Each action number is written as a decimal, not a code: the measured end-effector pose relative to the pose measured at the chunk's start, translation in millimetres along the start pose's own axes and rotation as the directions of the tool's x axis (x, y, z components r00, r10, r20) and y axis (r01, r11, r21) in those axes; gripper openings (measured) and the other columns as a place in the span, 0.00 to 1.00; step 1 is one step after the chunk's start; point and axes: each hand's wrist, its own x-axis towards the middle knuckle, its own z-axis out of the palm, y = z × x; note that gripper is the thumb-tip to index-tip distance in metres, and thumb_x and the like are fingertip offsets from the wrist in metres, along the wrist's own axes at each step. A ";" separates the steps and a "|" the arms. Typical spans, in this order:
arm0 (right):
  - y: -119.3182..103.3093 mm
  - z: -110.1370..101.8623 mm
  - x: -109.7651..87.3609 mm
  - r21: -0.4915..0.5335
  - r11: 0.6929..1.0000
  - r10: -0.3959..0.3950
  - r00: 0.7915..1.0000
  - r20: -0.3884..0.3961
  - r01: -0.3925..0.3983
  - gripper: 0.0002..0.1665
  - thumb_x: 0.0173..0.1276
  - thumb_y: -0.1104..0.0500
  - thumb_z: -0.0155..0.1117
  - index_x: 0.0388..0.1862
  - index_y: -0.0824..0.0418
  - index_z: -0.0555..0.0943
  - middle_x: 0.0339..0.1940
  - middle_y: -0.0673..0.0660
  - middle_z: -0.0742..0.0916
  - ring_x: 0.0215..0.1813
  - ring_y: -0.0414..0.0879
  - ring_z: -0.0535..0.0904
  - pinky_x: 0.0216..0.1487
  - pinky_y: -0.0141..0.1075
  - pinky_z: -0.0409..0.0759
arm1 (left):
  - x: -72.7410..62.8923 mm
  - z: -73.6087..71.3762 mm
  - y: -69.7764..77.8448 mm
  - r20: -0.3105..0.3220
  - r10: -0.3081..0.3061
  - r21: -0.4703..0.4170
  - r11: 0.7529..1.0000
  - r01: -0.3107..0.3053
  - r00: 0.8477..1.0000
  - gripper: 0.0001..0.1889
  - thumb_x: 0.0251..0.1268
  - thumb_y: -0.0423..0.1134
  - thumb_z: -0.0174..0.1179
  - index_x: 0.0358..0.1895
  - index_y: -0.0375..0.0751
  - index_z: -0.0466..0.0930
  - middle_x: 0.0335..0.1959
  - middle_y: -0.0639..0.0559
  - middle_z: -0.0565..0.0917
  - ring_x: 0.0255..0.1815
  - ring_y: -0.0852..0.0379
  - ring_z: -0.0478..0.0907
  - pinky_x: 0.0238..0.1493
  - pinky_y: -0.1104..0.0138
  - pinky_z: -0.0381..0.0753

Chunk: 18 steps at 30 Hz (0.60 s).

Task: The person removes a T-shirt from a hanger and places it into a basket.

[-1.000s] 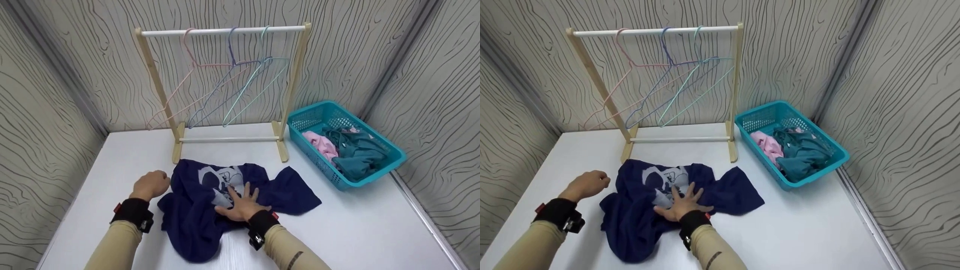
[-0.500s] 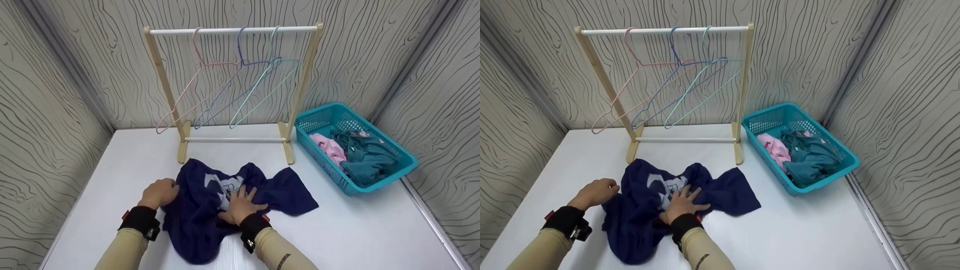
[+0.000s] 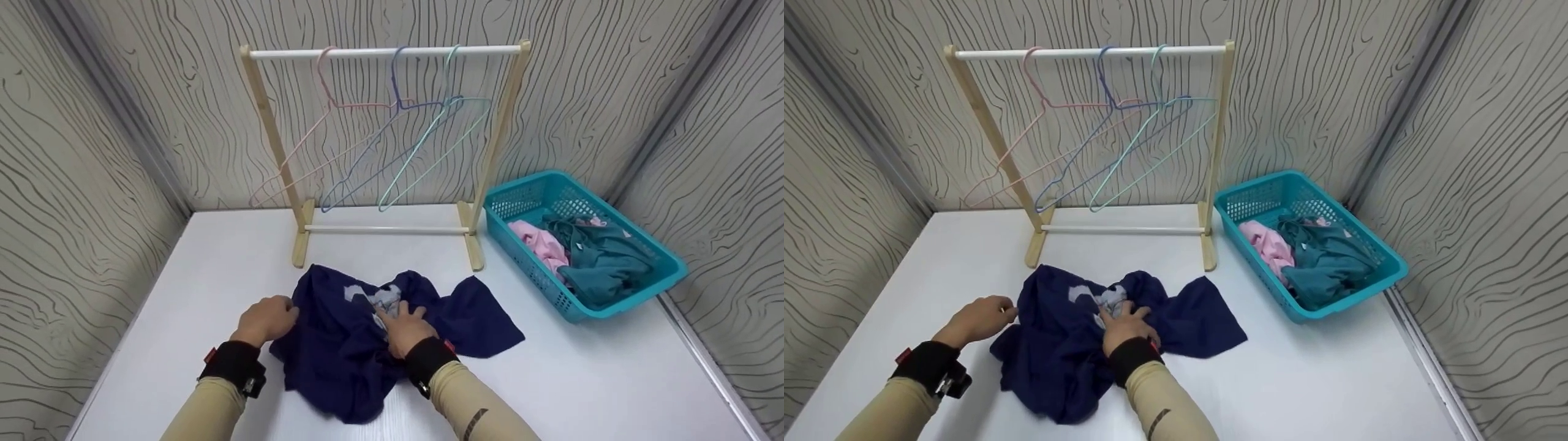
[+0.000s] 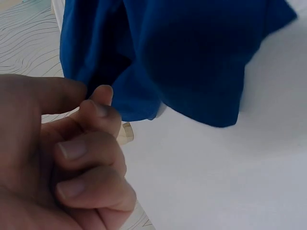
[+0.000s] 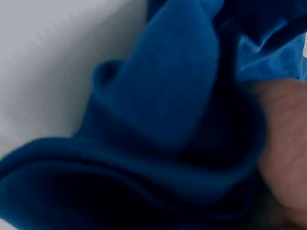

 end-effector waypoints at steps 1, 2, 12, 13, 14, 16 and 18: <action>2.0 -0.5 -0.1 0.001 1.000 -0.012 1.000 -0.012 0.012 0.44 0.58 0.59 0.71 0.72 0.37 0.65 0.66 0.64 0.68 0.62 0.68 0.66 0.36 0.59 0.81 | -0.7 -0.2 0.1 -0.001 0.002 0.001 1.000 -0.002 1.000 0.17 0.69 0.43 0.49 0.46 0.35 0.82 0.43 0.39 0.85 0.43 0.43 0.81 0.43 0.49 0.78; 4.5 -0.4 0.7 0.007 1.000 -0.022 1.000 -0.022 0.022 0.43 0.58 0.61 0.70 0.71 0.39 0.68 0.65 0.65 0.69 0.61 0.68 0.67 0.36 0.57 0.81 | -1.3 -0.4 0.3 -0.003 0.004 0.004 1.000 -0.004 1.000 0.16 0.69 0.43 0.49 0.46 0.35 0.82 0.42 0.39 0.85 0.42 0.44 0.82 0.42 0.49 0.78; 56.2 16.3 11.5 0.169 0.979 -0.084 0.980 -0.179 0.115 0.23 0.55 0.71 0.66 0.50 0.56 0.83 0.60 0.66 0.74 0.46 0.67 0.80 0.39 0.55 0.81 | -5.1 1.5 8.7 -0.005 0.034 0.015 0.999 -0.033 0.999 0.15 0.68 0.42 0.50 0.44 0.36 0.82 0.40 0.42 0.85 0.35 0.49 0.79 0.38 0.52 0.78; 60.9 17.0 11.4 0.171 0.976 -0.103 0.975 -0.198 0.138 0.23 0.54 0.71 0.66 0.49 0.57 0.83 0.59 0.66 0.76 0.46 0.66 0.81 0.40 0.55 0.81 | -5.0 2.2 9.1 -0.004 0.035 0.014 0.999 -0.035 0.999 0.15 0.68 0.42 0.49 0.44 0.36 0.82 0.39 0.43 0.85 0.34 0.49 0.79 0.38 0.53 0.78; 65.0 17.8 11.2 0.169 0.973 -0.120 0.969 -0.216 0.158 0.23 0.53 0.72 0.66 0.49 0.58 0.83 0.56 0.66 0.77 0.45 0.64 0.82 0.40 0.54 0.81 | -5.1 2.5 9.6 -0.004 0.034 0.012 0.999 -0.034 0.999 0.15 0.68 0.42 0.49 0.44 0.36 0.82 0.39 0.43 0.85 0.34 0.50 0.79 0.37 0.53 0.78; 71.8 18.7 10.4 0.158 0.969 -0.149 0.957 -0.251 0.192 0.22 0.52 0.73 0.65 0.47 0.59 0.84 0.51 0.65 0.80 0.45 0.61 0.82 0.43 0.53 0.81 | -5.2 3.5 10.5 -0.003 0.036 0.008 0.999 -0.036 0.999 0.15 0.68 0.42 0.50 0.44 0.36 0.82 0.38 0.43 0.85 0.34 0.50 0.79 0.37 0.53 0.77; 78.0 19.4 10.0 0.169 0.964 -0.155 0.949 -0.274 0.206 0.21 0.51 0.73 0.63 0.45 0.58 0.85 0.47 0.64 0.82 0.47 0.60 0.82 0.45 0.53 0.81 | -5.8 4.2 11.9 -0.008 0.043 0.004 0.999 -0.043 0.999 0.14 0.69 0.41 0.50 0.44 0.36 0.82 0.37 0.44 0.84 0.34 0.50 0.78 0.37 0.54 0.77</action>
